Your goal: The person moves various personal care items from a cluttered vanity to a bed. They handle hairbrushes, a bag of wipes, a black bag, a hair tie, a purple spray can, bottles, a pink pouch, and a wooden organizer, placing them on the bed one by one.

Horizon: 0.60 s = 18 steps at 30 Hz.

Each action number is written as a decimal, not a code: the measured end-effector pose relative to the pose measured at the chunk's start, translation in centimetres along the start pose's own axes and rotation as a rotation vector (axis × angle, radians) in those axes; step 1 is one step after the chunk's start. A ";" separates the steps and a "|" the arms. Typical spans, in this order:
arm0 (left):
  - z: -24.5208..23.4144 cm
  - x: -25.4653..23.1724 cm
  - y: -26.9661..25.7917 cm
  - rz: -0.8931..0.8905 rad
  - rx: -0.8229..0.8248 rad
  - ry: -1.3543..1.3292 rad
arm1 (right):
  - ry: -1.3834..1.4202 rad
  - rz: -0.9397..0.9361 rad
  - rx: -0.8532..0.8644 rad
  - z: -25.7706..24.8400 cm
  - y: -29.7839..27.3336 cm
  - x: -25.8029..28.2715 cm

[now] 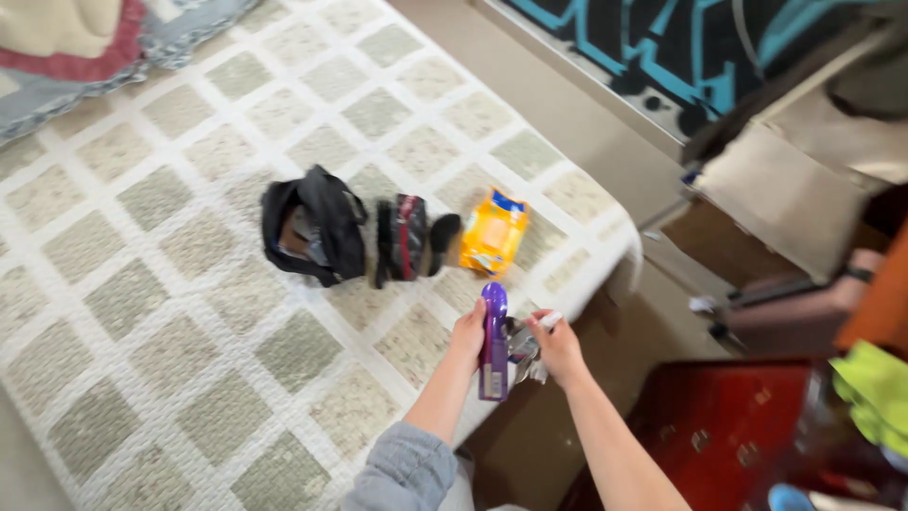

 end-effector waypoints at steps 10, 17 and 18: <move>-15.7 6.3 9.1 -0.089 -0.087 -0.284 | 0.421 0.122 0.181 15.0 10.5 2.7; -20.1 6.9 10.0 -0.169 -0.128 -0.169 | 0.354 0.203 0.414 22.8 12.5 3.8; -20.4 6.5 9.5 -0.164 -0.139 -0.141 | 0.230 0.181 0.439 23.9 13.5 3.3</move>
Point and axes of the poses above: each hand's wrist, its own y-axis towards the middle knuckle, its own z-axis out of the palm, x = y × z, the point moved 6 cm from there along y, towards the middle knuckle, and after that the axes turned 10 degrees about x, right-handed, at the moved point
